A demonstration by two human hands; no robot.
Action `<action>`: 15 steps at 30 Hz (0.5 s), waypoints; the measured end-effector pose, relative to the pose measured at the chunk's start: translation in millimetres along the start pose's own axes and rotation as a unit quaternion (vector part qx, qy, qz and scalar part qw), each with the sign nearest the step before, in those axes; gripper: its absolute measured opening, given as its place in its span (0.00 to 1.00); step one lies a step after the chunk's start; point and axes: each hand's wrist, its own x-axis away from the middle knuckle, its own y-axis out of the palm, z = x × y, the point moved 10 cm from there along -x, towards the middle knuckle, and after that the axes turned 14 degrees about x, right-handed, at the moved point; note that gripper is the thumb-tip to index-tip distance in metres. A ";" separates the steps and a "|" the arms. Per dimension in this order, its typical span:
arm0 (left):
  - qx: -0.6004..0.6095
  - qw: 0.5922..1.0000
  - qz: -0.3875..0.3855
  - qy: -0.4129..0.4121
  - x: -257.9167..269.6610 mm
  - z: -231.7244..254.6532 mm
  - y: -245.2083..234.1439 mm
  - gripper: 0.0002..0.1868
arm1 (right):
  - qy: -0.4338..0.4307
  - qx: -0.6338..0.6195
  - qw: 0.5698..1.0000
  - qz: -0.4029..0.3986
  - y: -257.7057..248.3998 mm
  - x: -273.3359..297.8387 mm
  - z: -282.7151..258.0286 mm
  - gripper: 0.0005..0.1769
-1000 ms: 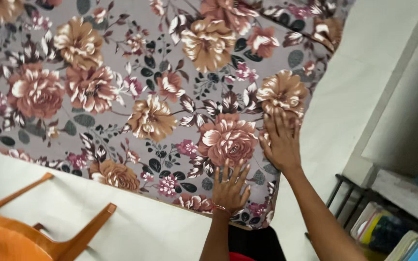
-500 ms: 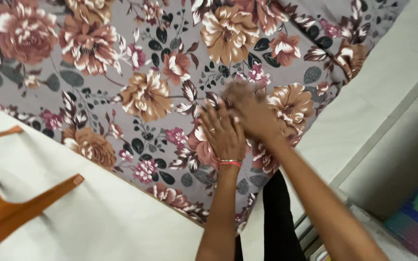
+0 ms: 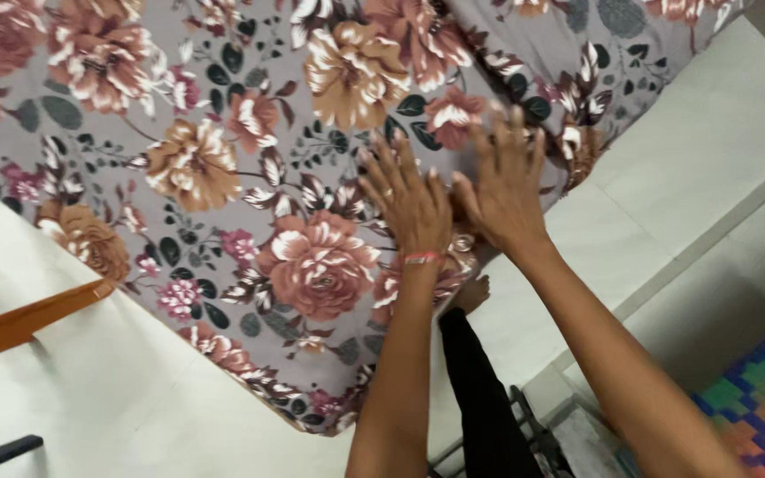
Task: The person places a stack of folded clothes on a bed, then spreads and smooths a floral patterned bedsheet over the mattress by hand.
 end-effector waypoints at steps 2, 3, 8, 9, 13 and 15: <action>-0.039 0.999 -0.031 -0.018 -2.6 19.4 27.6 0.39 | -0.028 0.024 0.999 -0.015 2.5 -17.7 18.2 0.42; -0.059 0.997 -0.045 -0.026 -5.1 25.3 36.5 0.40 | -0.043 0.036 0.998 -0.021 4.9 -24.9 24.2 0.43; -0.095 0.994 -0.044 -0.027 -2.3 30.7 35.1 0.41 | 0.083 -0.031 0.996 -0.008 -4.7 -17.4 109.9 0.28; -0.095 0.995 -0.035 -0.025 -9.1 32.0 34.8 0.41 | 0.108 -0.059 0.992 0.006 -4.0 -25.4 123.1 0.22; -0.102 0.994 -0.041 -0.030 -10.7 33.9 32.5 0.42 | 0.201 -0.105 0.961 0.158 -17.5 -57.3 193.4 0.17; -0.100 0.994 -0.038 -0.029 -11.9 35.5 31.2 0.42 | 0.221 -0.027 0.966 0.133 -6.3 -70.7 229.2 0.21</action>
